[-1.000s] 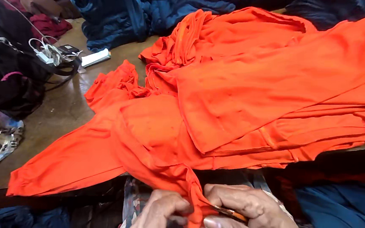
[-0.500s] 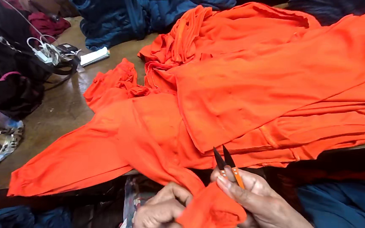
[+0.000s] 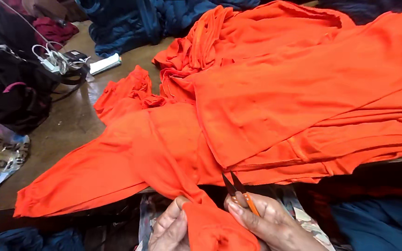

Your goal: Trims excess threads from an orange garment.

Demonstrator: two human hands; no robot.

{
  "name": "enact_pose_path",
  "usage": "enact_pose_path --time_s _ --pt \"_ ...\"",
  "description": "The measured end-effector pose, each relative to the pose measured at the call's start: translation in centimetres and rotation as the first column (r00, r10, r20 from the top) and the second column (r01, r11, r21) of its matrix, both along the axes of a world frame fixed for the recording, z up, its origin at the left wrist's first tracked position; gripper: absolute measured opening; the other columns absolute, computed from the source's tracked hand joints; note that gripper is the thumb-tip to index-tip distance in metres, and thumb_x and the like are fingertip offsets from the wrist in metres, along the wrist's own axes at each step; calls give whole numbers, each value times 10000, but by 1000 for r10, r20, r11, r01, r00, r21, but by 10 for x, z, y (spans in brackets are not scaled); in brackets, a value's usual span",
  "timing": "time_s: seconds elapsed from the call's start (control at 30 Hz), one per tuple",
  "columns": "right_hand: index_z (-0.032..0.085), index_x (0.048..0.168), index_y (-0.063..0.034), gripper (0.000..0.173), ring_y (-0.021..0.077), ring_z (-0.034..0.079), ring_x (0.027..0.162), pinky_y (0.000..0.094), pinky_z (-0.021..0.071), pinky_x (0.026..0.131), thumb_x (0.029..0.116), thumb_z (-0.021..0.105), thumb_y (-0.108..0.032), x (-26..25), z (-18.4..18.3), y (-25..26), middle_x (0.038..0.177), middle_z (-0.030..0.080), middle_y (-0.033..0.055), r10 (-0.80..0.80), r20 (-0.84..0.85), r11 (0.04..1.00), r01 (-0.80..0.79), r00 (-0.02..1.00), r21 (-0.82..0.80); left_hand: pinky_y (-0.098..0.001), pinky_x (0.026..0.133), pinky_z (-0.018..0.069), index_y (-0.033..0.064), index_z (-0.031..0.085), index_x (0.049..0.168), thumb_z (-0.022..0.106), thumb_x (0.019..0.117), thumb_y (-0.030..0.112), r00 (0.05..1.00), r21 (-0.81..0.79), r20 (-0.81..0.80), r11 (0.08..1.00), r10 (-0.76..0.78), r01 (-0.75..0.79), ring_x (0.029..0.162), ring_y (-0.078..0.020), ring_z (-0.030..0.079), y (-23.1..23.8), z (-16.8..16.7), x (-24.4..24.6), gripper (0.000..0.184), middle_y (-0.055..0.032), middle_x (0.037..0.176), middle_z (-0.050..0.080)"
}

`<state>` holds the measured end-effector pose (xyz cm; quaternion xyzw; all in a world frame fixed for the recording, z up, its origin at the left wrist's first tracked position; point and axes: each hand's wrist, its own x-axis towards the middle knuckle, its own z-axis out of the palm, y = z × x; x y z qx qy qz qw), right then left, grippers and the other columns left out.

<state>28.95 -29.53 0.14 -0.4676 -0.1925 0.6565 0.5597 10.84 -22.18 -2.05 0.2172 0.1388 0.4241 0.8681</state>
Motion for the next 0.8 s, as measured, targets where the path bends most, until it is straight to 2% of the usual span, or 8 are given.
enact_pose_path --time_s 0.1,0.23,0.3,0.43,0.53,0.67,0.73,0.8 --pt "610 959 -132 123 -6 438 470 151 338 411 1055 534 -133 0 -4 -1 654 568 -51 0 -33 999 2 999 38 -325 875 572 2 663 1136 499 1054 108 998 104 -54 993 -42 47 958 -149 692 6 -8 0 212 -103 1024 705" --pt "620 980 -125 113 -4 414 476 161 343 424 1059 541 -145 -2 -7 -2 653 535 -67 18 7 995 -19 1000 97 -407 993 534 -24 541 1399 430 1073 172 995 127 -11 986 -104 105 1144 -237 664 10 -14 -3 397 -202 1312 634" --pt "616 978 -126 113 -3 404 471 161 336 421 1059 539 -140 -3 -6 -1 646 528 -68 24 6 996 -24 1000 89 -407 999 520 -9 462 1483 429 1056 196 993 185 -32 975 -117 121 1152 -235 653 10 -16 -3 476 -213 1360 601" --pt "603 998 -142 94 -8 393 465 162 337 421 1064 539 -158 -2 -10 0 636 506 -84 45 47 993 -50 998 103 -366 1006 528 -18 346 1561 609 953 141 985 352 -129 924 -111 150 1171 -193 649 13 -10 -3 682 -185 1447 552" --pt "586 993 -127 96 -1 409 477 172 362 429 1068 543 -170 -1 -16 1 638 482 -83 20 157 987 -45 987 154 -356 967 556 -51 236 1591 678 830 -8 976 413 -202 897 -80 159 1105 -186 679 10 0 -4 881 -199 1416 572" --pt "680 1100 -6 172 66 606 698 222 511 600 1015 611 -138 8 -15 -1 875 670 22 -187 349 911 30 918 411 -328 878 600 -130 113 1576 625 855 -106 913 509 -407 837 26 203 958 -154 723 6 13 -6 886 -172 1206 701" --pt "698 1210 6 305 41 630 759 199 529 652 1008 647 -216 24 -14 -2 966 727 43 -160 424 833 -108 892 543 -332 851 607 -134 103 1574 586 885 -127 893 522 -447 828 61 204 926 -161 730 4 18 -6 841 -163 1132 728" --pt "699 1208 14 332 8 562 747 141 461 634 983 713 -230 34 -8 -2 937 689 53 -124 575 761 -295 809 578 -337 841 616 -133 112 1569 599 907 -130 878 535 -468 823 98 193 906 -164 738 1 22 -4 822 -151 1083 742"
